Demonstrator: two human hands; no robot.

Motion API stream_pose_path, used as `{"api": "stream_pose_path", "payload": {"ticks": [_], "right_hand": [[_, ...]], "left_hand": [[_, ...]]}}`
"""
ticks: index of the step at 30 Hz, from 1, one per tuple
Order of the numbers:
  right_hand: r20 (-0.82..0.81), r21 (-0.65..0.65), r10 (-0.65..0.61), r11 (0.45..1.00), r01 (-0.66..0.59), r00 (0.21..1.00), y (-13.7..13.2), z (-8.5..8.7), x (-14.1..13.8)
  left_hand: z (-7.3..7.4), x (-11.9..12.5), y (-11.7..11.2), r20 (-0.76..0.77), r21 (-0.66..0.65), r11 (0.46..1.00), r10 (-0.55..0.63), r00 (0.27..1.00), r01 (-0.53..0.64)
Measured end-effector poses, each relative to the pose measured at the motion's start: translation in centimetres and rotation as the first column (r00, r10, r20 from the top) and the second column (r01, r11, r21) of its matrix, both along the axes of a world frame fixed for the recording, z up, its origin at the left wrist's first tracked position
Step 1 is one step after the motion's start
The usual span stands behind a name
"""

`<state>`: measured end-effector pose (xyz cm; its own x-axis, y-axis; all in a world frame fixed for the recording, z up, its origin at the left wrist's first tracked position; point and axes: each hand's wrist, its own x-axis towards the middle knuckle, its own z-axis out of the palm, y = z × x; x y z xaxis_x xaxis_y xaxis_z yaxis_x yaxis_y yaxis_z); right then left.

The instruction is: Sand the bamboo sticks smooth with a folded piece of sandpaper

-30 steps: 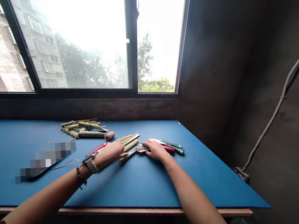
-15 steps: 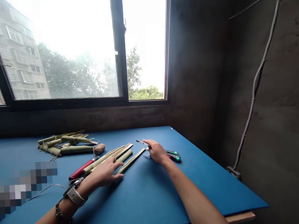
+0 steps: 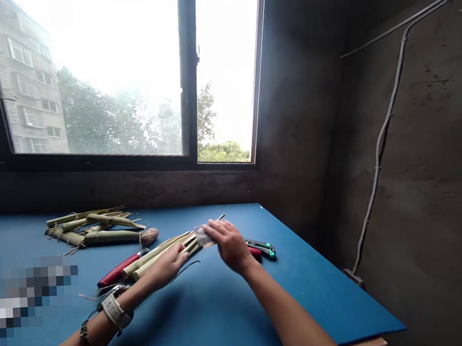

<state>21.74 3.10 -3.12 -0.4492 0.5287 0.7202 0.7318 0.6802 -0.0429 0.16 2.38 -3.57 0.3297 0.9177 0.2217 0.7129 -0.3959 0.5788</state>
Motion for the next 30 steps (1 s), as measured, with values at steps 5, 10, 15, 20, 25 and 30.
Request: {"api": "stream_pose_path", "payload": {"ticks": [5,10,15,20,25,30], "right_hand": [[0.198,0.118,-0.058,0.992,0.035,0.978,0.2,-0.1,-0.1],[0.093,0.168,-0.164,0.975,0.147,0.982,0.9,-0.7,0.3],[0.153,0.205,-0.033,0.979,0.001,0.988,1.6,-1.4,0.7],[0.029,0.245,-0.148,0.96,0.136,0.989,1.4,-1.3,1.0],[0.186,0.23,0.027,0.971,-0.07,0.982,0.7,-0.9,-0.2],[-0.028,0.193,-0.116,0.974,0.119,0.993,0.9,-0.8,0.6]], "left_hand": [[0.4,1.2,-0.6,0.384,-0.121,0.958,-0.197,0.902,0.26],[0.7,1.3,-1.1,0.492,-0.317,0.882,-0.161,0.856,0.349],[0.3,1.3,-1.1,0.566,-0.402,0.819,-0.13,0.814,0.41],[0.1,1.1,-1.0,0.569,-0.415,0.783,-0.175,0.804,0.463],[1.0,0.6,-1.3,0.599,-0.362,0.83,-0.142,0.788,0.425],[1.2,0.8,-2.0,0.578,-0.402,0.812,-0.132,0.805,0.423]]}}
